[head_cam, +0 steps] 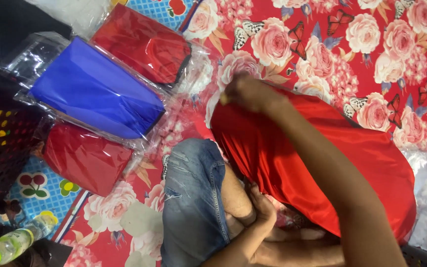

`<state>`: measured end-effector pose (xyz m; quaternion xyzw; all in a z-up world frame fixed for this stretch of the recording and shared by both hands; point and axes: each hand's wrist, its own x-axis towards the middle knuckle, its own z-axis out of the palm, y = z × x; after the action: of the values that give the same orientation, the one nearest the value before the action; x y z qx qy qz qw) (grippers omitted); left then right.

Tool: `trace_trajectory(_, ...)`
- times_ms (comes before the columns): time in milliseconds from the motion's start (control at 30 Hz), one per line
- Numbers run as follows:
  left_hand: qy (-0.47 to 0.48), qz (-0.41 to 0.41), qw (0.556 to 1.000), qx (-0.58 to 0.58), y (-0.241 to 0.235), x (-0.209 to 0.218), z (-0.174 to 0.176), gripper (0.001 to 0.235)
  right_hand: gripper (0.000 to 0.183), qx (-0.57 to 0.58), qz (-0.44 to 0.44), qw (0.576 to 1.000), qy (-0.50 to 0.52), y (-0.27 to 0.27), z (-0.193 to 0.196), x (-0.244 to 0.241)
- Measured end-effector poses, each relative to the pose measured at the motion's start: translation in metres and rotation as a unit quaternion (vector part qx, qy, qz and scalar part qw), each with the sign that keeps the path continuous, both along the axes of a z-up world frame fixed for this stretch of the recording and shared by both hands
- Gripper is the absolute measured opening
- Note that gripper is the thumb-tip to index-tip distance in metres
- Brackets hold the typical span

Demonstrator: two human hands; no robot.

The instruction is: The person sits on the floor and uses a yellow sponge to wipe the surface of a red cushion cover. They then remove the red cover from the black cushion, revealing the black base, and proceed to put the red cover back on the cushion.

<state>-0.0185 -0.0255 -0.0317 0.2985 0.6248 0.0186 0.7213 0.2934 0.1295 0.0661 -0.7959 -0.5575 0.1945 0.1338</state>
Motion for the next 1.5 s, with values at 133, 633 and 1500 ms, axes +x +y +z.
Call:
trace_trajectory(133, -0.034, 0.016, 0.999, 0.008, 0.021, 0.014, 0.026, 0.047, 0.025, -0.253, -0.202, 0.940, -0.107, -0.032, -0.019, 0.080)
trace_trajectory(633, -0.040, -0.207, 0.956, -0.202, 0.092, -0.013, 0.104, 0.046, 0.044, 0.242, -0.347, 0.905, -0.038, -0.138, 0.217, -0.102)
trace_trajectory(1500, -0.277, -0.781, 0.497, 0.256, 0.260, 0.334, 0.112, 0.020, 0.030, 0.229, -0.579, 0.746, -0.236, -0.230, 0.088, -0.221)
